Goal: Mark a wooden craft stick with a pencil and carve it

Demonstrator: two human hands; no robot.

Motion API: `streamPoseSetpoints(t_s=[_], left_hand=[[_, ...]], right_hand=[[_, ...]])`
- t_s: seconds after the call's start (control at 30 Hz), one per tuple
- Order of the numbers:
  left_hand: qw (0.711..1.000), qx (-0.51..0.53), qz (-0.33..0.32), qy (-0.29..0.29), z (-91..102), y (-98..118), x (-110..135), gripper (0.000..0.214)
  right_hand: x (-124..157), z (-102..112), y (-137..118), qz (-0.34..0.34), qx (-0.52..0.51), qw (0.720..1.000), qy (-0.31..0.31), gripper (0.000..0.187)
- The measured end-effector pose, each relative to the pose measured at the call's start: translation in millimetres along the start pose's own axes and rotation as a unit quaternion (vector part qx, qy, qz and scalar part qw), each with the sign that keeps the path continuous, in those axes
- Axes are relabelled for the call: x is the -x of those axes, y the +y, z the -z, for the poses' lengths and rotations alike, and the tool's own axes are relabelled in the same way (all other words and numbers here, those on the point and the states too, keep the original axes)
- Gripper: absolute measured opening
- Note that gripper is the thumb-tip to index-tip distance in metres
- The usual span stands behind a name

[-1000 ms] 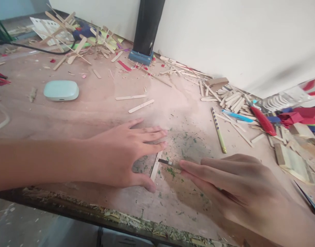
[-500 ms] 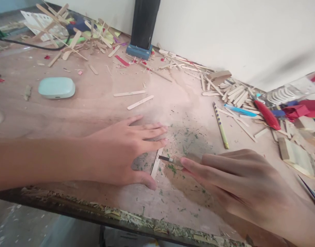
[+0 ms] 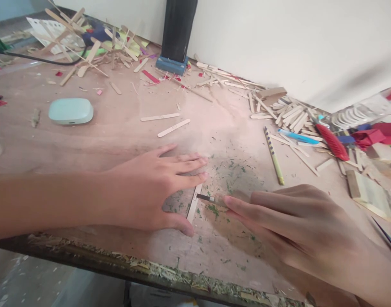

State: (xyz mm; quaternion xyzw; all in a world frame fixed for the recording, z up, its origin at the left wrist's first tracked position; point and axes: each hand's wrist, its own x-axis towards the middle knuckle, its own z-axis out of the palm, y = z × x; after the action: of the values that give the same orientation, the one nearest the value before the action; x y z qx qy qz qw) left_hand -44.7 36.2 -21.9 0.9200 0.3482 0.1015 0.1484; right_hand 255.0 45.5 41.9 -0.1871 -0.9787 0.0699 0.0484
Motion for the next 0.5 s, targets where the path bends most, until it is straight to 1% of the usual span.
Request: streamPoseSetpoints(t_s=[0.1,0.3,0.5], left_hand=[[1.000,0.003,-0.003,0.005,0.3,0.0,-0.1,0.091],[1.000,0.006,-0.006,0.007,-0.2,0.7,-0.7,0.090],[1.000,0.003,-0.006,0.008,-1.1,-0.1,0.3,0.091]], right_hand=[[-1.0,0.5,0.7,0.008,0.006,1.000,0.003,0.030],[1.1,-0.6,0.7,0.010,0.007,1.000,0.000,0.031],[3.1,-1.1,2.3,0.012,0.009,1.000,-0.002,0.037]])
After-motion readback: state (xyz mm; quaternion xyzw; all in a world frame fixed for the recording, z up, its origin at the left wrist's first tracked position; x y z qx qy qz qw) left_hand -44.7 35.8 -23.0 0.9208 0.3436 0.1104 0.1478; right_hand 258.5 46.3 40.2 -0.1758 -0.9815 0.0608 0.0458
